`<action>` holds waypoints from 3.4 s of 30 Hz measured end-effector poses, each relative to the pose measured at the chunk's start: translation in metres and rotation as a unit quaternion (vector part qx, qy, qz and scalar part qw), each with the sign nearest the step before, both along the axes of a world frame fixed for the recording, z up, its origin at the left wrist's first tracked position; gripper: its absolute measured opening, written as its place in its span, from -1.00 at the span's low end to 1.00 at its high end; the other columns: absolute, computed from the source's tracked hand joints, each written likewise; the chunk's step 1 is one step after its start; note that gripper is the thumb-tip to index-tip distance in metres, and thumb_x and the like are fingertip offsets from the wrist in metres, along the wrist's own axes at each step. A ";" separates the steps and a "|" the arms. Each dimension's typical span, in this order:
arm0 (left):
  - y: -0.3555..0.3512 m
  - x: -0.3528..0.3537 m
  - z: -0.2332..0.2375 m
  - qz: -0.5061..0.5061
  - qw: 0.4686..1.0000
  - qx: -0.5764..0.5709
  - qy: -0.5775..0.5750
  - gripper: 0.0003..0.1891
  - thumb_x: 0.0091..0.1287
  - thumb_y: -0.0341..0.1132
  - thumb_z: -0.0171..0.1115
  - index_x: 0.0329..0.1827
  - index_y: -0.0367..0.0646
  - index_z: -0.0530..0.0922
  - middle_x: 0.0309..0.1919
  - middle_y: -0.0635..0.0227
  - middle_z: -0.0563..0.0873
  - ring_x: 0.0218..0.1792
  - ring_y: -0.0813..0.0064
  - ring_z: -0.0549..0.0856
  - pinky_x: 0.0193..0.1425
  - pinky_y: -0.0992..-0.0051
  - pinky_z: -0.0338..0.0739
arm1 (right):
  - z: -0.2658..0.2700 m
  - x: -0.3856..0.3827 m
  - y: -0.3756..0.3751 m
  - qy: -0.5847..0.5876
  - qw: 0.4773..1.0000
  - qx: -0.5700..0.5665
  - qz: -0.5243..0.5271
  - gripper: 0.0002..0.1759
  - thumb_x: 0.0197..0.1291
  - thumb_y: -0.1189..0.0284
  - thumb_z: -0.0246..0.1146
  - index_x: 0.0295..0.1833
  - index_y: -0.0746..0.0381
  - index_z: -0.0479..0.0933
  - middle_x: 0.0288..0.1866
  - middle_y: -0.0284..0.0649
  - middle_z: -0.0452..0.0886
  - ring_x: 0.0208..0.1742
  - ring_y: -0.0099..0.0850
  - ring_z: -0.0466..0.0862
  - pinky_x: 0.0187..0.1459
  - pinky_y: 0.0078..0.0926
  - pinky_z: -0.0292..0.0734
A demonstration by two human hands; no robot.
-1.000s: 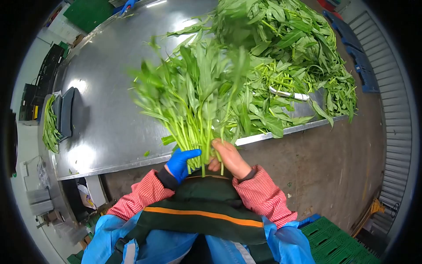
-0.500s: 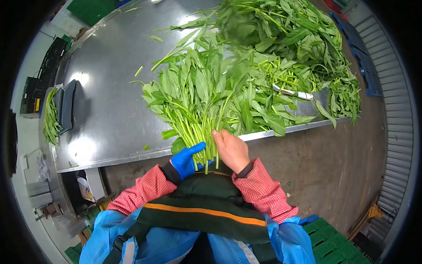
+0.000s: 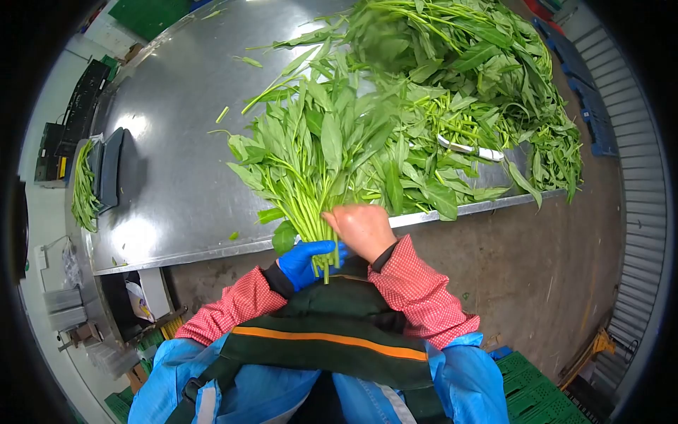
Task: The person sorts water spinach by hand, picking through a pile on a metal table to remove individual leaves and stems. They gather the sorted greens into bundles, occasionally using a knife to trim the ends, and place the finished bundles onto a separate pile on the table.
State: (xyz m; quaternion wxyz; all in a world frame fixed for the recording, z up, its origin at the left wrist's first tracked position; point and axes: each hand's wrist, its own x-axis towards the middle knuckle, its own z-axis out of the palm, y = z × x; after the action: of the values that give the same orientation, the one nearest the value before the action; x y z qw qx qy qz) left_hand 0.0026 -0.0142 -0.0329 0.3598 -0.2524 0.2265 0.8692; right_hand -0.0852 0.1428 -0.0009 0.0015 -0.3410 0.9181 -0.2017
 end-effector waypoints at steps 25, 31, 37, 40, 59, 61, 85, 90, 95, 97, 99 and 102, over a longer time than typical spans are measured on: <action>-0.011 0.003 0.016 0.073 0.996 0.024 -0.037 -0.63 0.29 -0.31 0.18 0.15 -0.17 0.46 -0.28 0.36 0.60 -0.27 0.47 0.60 -0.09 0.41 0.52 | 0.013 0.005 -0.016 -0.364 0.877 -0.301 -0.081 -0.83 0.22 0.38 0.25 -0.29 0.25 0.46 -0.57 -0.38 0.50 -0.55 -0.56 0.48 -0.49 -0.53 0.38; -0.024 0.004 0.030 0.177 0.945 0.269 0.045 -0.43 0.24 -0.31 0.11 0.33 -0.27 0.25 -0.51 0.48 0.40 -0.48 0.66 0.44 -0.25 0.58 0.38 | 0.004 -0.015 0.027 -0.476 0.720 -0.453 -0.224 -0.81 0.33 0.38 0.16 -0.25 0.31 0.46 -0.54 -0.49 0.38 -0.52 -0.71 0.34 -0.50 -0.71 0.25; -0.020 0.006 0.030 0.176 0.951 0.248 0.060 -0.43 0.24 -0.27 0.12 0.31 -0.30 0.26 -0.56 0.49 0.36 -0.53 0.67 0.39 -0.29 0.60 0.36 | -0.032 0.005 -0.002 -0.509 0.794 -0.289 -0.165 -0.55 0.28 0.08 0.17 -0.37 0.28 0.43 -0.61 -0.30 0.44 -0.60 -0.49 0.42 -0.53 -0.51 0.30; -0.021 0.004 0.033 0.172 0.955 0.230 0.070 -0.44 0.25 -0.24 0.12 0.28 -0.31 0.27 -0.57 0.49 0.36 -0.54 0.67 0.39 -0.31 0.61 0.36 | -0.038 0.006 -0.009 -0.437 0.861 -0.195 -0.170 -0.51 0.19 0.05 0.25 -0.39 0.32 0.46 -0.57 -0.10 0.53 -0.50 -0.25 0.57 -0.41 -0.29 0.45; -0.013 0.000 0.037 0.118 0.992 0.044 0.027 -0.42 0.25 -0.37 0.15 0.36 -0.23 0.26 0.21 0.07 0.49 0.26 0.14 0.48 0.39 0.04 0.31 | -0.012 -0.008 -0.023 -0.416 0.844 -0.321 -0.110 -0.83 0.13 0.47 0.28 -0.37 0.24 0.41 -0.63 -0.44 0.39 -0.60 -0.67 0.34 -0.56 -0.60 0.23; -0.016 0.003 0.032 0.111 0.994 -0.008 -0.005 -0.50 0.27 -0.37 0.17 0.29 -0.22 0.34 0.12 0.13 0.56 0.14 0.21 0.57 0.28 0.14 0.45 | -0.012 -0.006 -0.025 -0.401 0.865 -0.282 -0.110 -0.84 0.11 0.47 0.27 -0.37 0.25 0.40 -0.65 -0.38 0.37 -0.62 -0.62 0.34 -0.56 -0.55 0.25; -0.031 -0.008 0.052 0.140 0.987 0.078 0.011 -0.37 0.25 -0.28 0.16 0.40 -0.21 0.23 -0.15 0.27 0.56 -0.30 0.56 0.56 -0.13 0.53 0.55 | -0.008 -0.008 0.001 -0.610 0.750 -0.251 0.052 -0.70 0.37 0.32 0.08 -0.26 0.36 0.52 -0.54 -0.41 0.49 -0.52 -0.56 0.45 -0.40 -0.61 0.40; -0.031 -0.007 0.031 0.063 0.997 0.041 0.002 -0.37 0.23 -0.33 0.19 0.40 -0.19 0.25 -0.19 0.26 0.61 -0.31 0.50 0.56 -0.17 0.50 0.52 | 0.030 -0.045 0.044 -0.631 0.606 -0.474 -0.095 -0.80 0.34 0.37 0.11 -0.27 0.25 0.55 -0.60 -0.46 0.41 -0.68 -0.71 0.23 -0.65 -0.73 0.14; -0.031 -0.009 0.026 -0.017 0.996 -0.085 -0.001 -0.53 0.23 -0.42 0.25 0.23 -0.26 0.40 -0.16 0.20 0.67 -0.25 0.43 0.64 -0.18 0.46 0.58 | 0.012 -0.039 0.044 -0.713 0.653 -0.250 -0.058 -0.76 0.40 0.37 0.01 -0.02 0.25 0.53 -0.67 -0.53 0.21 -0.70 -0.70 0.15 -0.70 -0.73 0.05; -0.035 -0.013 0.030 -0.041 0.990 -0.127 0.050 -0.67 0.24 -0.46 0.25 0.08 -0.30 0.49 -0.15 0.16 0.68 -0.19 0.34 0.71 -0.19 0.42 0.64 | -0.002 -0.023 0.023 -0.767 0.577 -0.272 -0.070 -0.79 0.40 0.36 0.00 -0.06 0.20 0.49 -0.64 -0.50 0.21 -0.70 -0.69 0.10 -0.70 -0.69 -0.02; -0.039 -0.020 0.061 -0.102 0.945 -0.273 0.151 -0.68 0.26 -0.47 0.24 0.08 -0.29 0.48 -0.17 0.15 0.68 -0.21 0.33 0.71 -0.19 0.42 0.64 | -0.041 -0.034 0.012 -0.825 0.421 -0.371 -0.070 -0.81 0.39 0.39 -0.02 -0.03 0.18 0.46 -0.59 -0.45 0.28 -0.66 -0.63 0.19 -0.65 -0.67 0.06; -0.064 -0.019 0.060 -0.093 0.743 -0.557 0.360 -0.62 0.22 -0.49 0.23 0.13 -0.25 0.46 -0.27 0.13 0.67 -0.30 0.29 0.69 -0.25 0.37 0.59 | 0.010 -0.047 -0.006 -0.709 0.369 -0.565 -0.204 -0.75 0.37 0.38 -0.03 0.04 0.24 0.45 -0.32 -0.24 0.57 -0.40 -0.37 0.59 -0.38 -0.55 0.52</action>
State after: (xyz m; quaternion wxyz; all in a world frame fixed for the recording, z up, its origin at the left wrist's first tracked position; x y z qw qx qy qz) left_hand -0.0160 -0.0785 0.0267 0.1267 -0.0541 0.8051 0.5770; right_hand -0.1326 0.1365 0.0096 0.4180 0.2037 0.2933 -0.8353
